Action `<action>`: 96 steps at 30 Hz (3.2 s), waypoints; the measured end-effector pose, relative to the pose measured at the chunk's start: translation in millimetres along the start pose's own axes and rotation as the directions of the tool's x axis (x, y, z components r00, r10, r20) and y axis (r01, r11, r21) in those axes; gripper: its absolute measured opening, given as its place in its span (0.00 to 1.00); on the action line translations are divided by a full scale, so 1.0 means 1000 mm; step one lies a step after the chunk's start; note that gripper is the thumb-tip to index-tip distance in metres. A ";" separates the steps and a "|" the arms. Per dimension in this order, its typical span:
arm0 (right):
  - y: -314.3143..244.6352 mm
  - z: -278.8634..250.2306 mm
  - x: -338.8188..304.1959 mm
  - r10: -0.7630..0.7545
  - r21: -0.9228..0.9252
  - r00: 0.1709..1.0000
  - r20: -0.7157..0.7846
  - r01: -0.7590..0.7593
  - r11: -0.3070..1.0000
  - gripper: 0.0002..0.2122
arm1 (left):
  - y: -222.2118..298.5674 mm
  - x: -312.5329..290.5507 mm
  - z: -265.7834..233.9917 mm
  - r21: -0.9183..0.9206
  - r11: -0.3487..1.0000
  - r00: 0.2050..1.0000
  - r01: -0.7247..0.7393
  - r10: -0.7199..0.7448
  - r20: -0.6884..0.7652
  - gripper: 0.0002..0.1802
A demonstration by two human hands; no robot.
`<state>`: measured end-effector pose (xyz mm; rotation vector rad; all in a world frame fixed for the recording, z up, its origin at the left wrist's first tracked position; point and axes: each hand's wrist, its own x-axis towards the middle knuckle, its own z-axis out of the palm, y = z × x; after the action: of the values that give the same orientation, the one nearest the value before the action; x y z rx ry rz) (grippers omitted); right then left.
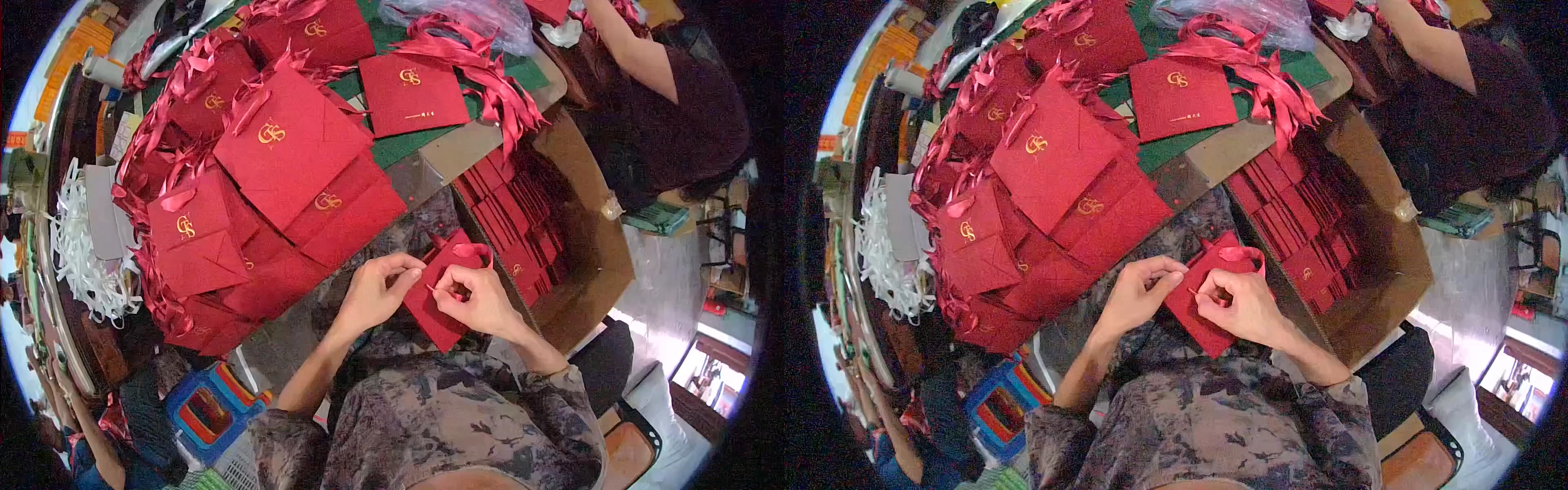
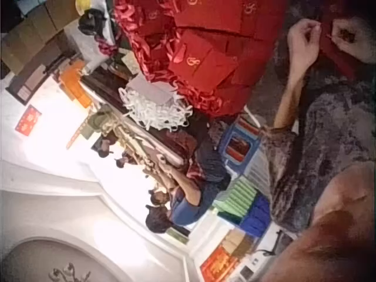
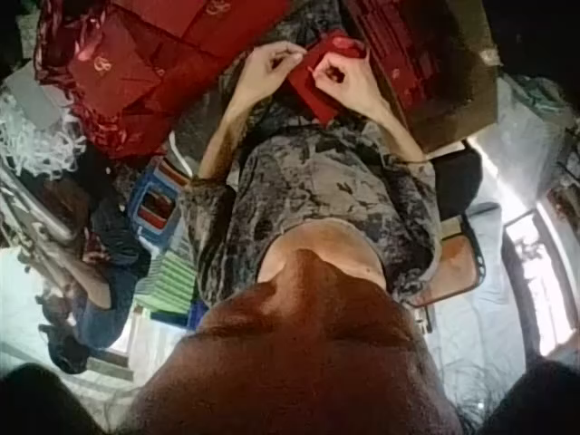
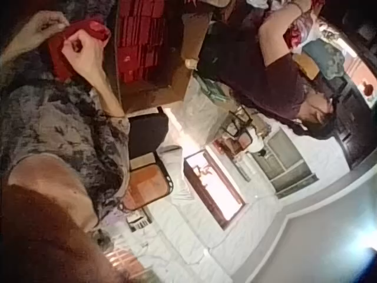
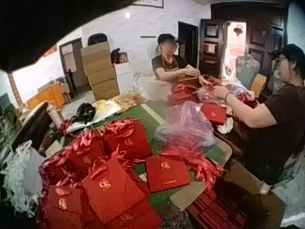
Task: The person attaches ribbon handles to red gift pouches by threading ribbon straps through the pouches by hand.
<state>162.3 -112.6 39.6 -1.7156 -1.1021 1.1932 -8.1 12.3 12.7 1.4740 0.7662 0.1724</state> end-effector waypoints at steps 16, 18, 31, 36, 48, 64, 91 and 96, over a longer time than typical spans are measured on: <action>0.032 0.011 0.012 0.148 0.111 0.989 0.020 -0.149 0.982 0.09 | 0.016 -0.015 0.015 0.508 0.839 0.950 -0.196 0.290 -0.113 0.15; 0.032 0.016 0.011 0.121 0.077 0.992 -0.040 -0.118 0.990 0.09 | 0.015 -0.016 0.021 0.528 0.826 0.948 -0.198 0.298 -0.110 0.16; 0.013 0.017 0.005 -0.230 -0.299 0.950 -0.212 0.161 0.940 0.09 | 0.016 -0.016 0.024 0.484 0.858 0.939 -0.175 0.293 -0.181 0.11; -0.009 0.002 0.010 -0.428 -0.491 0.865 -0.263 0.261 0.831 0.08 | 0.014 -0.016 0.022 0.507 0.841 0.929 -0.191 0.321 -0.182 0.11; -0.013 -0.049 0.038 -0.171 -0.534 0.939 0.300 0.314 0.785 0.12 | 0.011 -0.018 0.035 0.656 0.574 0.736 -0.490 0.675 -0.041 0.12; 0.000 -0.031 0.044 -0.010 -0.101 0.998 -0.070 0.003 0.995 0.06 | 0.013 -0.012 0.028 0.487 0.770 0.855 -0.413 0.512 -0.085 0.09; 0.056 -0.033 0.075 -0.001 -0.107 1.000 -0.029 -0.002 0.994 0.12 | -0.006 0.021 0.033 0.436 0.854 0.890 -0.285 0.404 -0.210 0.06; 0.055 -0.031 0.076 -0.082 -0.196 0.997 -0.010 0.079 0.977 0.11 | -0.013 0.024 0.034 0.412 0.868 0.898 -0.278 0.387 -0.211 0.06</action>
<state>219.0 -63.8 -25.0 -1.8062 -1.3016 1.0461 24.6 -4.4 -10.7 1.9743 0.7961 0.5431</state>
